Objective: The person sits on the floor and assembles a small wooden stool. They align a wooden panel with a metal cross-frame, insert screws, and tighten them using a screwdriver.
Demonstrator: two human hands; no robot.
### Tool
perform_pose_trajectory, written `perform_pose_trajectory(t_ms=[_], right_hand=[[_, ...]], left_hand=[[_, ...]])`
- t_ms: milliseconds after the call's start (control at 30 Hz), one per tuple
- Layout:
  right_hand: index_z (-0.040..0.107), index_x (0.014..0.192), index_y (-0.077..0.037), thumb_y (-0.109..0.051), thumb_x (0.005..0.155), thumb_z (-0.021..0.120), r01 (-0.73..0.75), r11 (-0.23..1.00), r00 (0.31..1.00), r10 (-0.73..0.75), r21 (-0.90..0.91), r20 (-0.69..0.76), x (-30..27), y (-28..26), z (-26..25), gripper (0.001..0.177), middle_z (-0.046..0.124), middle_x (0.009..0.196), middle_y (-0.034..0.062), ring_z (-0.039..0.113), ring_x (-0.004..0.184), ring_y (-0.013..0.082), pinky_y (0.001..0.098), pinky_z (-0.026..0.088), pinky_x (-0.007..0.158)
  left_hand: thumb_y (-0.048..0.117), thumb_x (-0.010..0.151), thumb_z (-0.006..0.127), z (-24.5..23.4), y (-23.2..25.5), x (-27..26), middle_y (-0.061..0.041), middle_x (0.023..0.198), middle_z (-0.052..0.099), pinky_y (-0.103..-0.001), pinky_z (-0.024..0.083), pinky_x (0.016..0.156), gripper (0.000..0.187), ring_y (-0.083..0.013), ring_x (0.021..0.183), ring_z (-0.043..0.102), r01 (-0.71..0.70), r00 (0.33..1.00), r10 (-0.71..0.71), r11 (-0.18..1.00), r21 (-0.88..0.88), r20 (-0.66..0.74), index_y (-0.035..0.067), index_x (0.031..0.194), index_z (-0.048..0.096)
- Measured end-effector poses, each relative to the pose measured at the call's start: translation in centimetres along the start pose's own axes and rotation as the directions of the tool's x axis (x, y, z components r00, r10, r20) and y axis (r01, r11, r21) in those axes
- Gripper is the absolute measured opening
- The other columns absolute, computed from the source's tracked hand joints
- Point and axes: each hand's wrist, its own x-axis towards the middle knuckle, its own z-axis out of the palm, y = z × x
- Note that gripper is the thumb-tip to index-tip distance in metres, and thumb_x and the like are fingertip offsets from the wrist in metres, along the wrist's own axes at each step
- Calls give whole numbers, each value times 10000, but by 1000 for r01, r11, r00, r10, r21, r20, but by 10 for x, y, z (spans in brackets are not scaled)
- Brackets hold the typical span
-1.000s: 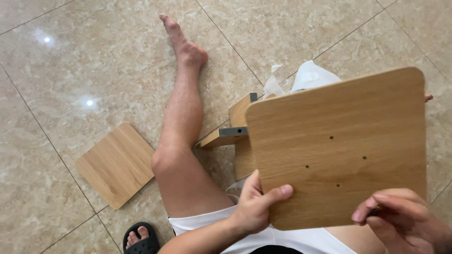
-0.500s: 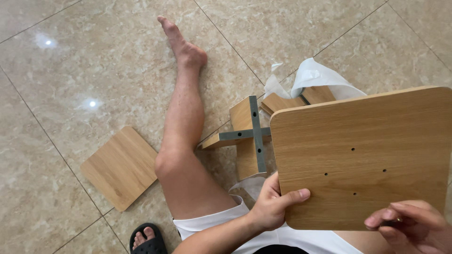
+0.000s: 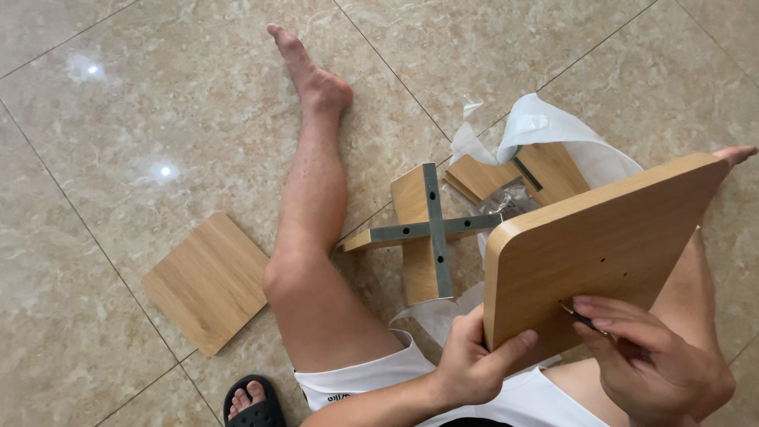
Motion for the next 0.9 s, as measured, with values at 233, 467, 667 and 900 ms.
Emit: perform_pose_trajectory(t_ms=[233,467,667,900], right_hand=[[634,881,52,113,774,819,34,978,995,-52,-206,-82,11,-2,9,222,730,935,192,726,813,232,294,582,673],[698,934,105,132,743,816,99,930,995,-101,-354,12,26,-25,7,226,735,889,191,737,769,251,306,574,661],[736,913,42,119,628,716,334,886,905,-206,-322,373,81,-39,-8,296,655,1116,361,354,1223,359,475,93,984],[739,1062,11,41,739,786,23,819,999,1,-573,41,4,1,-3,328,716,931,172,659,762,247,338,484,687]], left_hand=[[64,1041,696,0,5,3,-103,852,709,-252,521,690,211,-87,758,620,-79,995,90,968,240,-33,-53,1213,664],[-23,1017,657,0,12,6,-174,1127,733,-288,580,810,467,-179,896,716,-332,940,339,881,337,41,-50,1471,548],[-108,871,670,-5,17,11,-292,1456,615,-385,577,1096,608,-379,1310,691,-503,852,499,698,510,158,-56,1460,528],[-103,903,685,-7,18,12,-301,1473,600,-390,548,1153,572,-393,1403,638,-531,834,514,644,551,202,-86,1453,526]])
